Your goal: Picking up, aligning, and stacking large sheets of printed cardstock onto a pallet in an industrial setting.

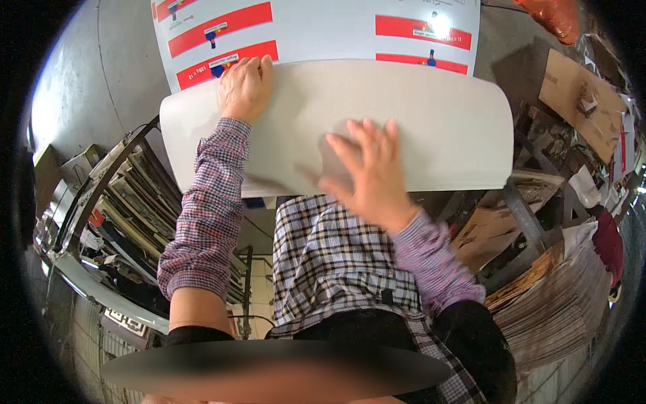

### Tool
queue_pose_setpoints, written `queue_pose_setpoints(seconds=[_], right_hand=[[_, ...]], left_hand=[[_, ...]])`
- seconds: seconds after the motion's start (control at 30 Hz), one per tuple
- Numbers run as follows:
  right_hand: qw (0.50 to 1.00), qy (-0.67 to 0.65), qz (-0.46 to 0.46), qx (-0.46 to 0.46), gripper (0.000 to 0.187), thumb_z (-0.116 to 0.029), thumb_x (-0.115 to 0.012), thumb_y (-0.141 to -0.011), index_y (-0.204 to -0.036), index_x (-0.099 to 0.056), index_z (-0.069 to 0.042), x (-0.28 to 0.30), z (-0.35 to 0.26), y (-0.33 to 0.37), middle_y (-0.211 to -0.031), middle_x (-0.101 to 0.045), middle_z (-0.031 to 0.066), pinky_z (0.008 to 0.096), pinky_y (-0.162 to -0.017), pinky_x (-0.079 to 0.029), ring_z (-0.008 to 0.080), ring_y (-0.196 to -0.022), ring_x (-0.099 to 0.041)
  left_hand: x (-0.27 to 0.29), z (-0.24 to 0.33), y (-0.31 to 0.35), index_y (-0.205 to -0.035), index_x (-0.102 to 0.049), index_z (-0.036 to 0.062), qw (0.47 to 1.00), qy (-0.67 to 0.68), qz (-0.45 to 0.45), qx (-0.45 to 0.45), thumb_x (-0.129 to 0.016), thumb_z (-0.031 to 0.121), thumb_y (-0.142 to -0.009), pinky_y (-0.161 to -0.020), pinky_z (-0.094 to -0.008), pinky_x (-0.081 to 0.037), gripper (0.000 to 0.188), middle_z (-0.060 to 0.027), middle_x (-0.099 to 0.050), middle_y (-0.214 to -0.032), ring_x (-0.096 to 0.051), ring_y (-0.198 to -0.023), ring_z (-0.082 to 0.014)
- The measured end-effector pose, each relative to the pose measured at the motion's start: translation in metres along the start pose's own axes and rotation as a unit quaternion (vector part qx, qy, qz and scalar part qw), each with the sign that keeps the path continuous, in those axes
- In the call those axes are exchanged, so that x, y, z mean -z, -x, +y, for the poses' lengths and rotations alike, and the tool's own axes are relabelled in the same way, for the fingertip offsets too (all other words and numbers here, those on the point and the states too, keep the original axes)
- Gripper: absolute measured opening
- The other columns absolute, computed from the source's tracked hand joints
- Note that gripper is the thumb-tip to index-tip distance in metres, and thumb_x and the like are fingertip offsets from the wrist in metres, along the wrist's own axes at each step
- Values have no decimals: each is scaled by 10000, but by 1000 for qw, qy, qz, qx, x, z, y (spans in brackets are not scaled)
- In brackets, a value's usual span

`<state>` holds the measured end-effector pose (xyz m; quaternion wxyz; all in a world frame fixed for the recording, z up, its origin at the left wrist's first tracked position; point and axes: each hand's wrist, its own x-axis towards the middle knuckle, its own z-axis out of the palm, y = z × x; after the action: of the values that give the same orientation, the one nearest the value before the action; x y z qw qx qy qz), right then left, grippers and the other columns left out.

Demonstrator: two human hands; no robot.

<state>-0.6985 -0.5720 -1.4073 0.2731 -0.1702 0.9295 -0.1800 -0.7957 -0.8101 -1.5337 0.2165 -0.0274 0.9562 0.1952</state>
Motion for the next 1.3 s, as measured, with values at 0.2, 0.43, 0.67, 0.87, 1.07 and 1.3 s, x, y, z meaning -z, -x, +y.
queue_pose_setpoints(seconds=[0.2,0.43,0.67,0.87,1.07,1.3], right_hand=[[975,128,39,-179,450,-527,-538,-917,-1000,-683,-109,16,134,-102,-1044,-612,56,470,-899,-372,259,-1001,-562],[952,151,228,-139,466,-511,-550,-900,-753,-652,-80,-49,140,-111,-889,-560,77,486,-902,-358,256,-902,-533],[965,97,237,-51,383,-429,-608,-876,-1080,-637,-107,-32,190,-57,-1019,-611,24,474,-912,-335,227,-998,-555],[947,138,219,-191,308,-395,-549,-918,-1085,-652,-158,-23,275,-36,-1067,-605,34,496,-974,-315,262,-1067,-517],[934,99,303,-161,339,-390,-540,-933,-1138,-638,-139,-35,287,-52,-1189,-551,102,458,-959,-377,311,-1092,-500],[886,15,146,-439,592,-506,-553,-936,-1258,-523,-11,63,241,54,-1061,-601,156,400,-893,-454,301,-985,-592]], left_hand=[[-22,4,7,-752,-602,31,993,3,99,-63,-496,243,-937,-812,-429,-425,301,-109,-617,-815,-580,-877,-290],[-44,-18,-9,-813,-578,60,981,-63,156,-97,-497,197,-933,-770,-409,-411,199,-85,-584,-831,-564,-846,-271],[-13,-68,24,-925,-637,90,980,-110,150,-72,-517,227,-938,-877,-428,-427,183,-87,-617,-901,-593,-938,-275],[15,-213,28,-1290,-573,145,979,-67,129,143,-394,404,-978,-1027,-440,-361,443,-128,-573,-1258,-488,-1215,-311],[6,-230,17,-1321,-482,14,969,-16,238,65,-449,390,-975,-1021,-438,-351,512,-174,-483,-1339,-426,-1200,-365],[93,-169,98,-944,-562,-25,944,-47,-25,326,-471,622,-931,-825,-478,-455,654,-238,-620,-941,-584,-931,-432]])
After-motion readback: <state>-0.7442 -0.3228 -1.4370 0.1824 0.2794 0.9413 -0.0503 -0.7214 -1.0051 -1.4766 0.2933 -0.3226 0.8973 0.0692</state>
